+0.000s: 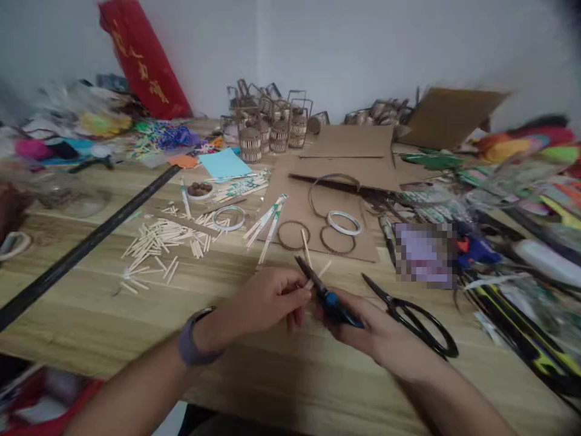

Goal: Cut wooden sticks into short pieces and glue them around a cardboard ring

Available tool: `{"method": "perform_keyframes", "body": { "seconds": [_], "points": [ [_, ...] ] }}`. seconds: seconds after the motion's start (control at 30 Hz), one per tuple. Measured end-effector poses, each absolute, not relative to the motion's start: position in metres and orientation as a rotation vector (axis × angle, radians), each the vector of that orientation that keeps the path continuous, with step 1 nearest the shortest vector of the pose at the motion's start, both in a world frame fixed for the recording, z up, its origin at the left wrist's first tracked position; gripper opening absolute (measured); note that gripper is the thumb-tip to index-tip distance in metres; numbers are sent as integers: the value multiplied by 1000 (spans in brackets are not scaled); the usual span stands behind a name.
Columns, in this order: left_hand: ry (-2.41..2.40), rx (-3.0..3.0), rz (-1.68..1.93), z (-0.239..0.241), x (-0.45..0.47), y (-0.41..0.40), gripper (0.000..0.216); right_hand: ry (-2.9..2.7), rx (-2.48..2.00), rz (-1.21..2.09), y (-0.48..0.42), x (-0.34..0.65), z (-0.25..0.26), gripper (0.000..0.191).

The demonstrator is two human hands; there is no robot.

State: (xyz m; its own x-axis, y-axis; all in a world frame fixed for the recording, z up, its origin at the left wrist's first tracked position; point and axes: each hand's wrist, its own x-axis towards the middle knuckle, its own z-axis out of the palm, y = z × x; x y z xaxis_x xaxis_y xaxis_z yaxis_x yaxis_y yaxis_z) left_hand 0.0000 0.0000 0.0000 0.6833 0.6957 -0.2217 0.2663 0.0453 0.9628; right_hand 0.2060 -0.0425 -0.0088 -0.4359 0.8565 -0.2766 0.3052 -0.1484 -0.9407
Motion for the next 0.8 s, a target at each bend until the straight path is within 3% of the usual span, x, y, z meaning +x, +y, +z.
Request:
{"method": "perform_keyframes", "body": {
  "seconds": [0.23, 0.5, 0.8],
  "points": [
    [793, 1465, 372, -1, 0, -2, 29, -1493, -1253, 1841, -47, 210, -4, 24],
    [805, 1478, 381, -3, 1, 0, 28, -1561, -1287, 1734, -45, 203, -6, 10],
    [815, 1501, 398, -4, 2, 0, 30, -1624, -1338, 1545, -46, 196, -8, 14]
  ]
}}
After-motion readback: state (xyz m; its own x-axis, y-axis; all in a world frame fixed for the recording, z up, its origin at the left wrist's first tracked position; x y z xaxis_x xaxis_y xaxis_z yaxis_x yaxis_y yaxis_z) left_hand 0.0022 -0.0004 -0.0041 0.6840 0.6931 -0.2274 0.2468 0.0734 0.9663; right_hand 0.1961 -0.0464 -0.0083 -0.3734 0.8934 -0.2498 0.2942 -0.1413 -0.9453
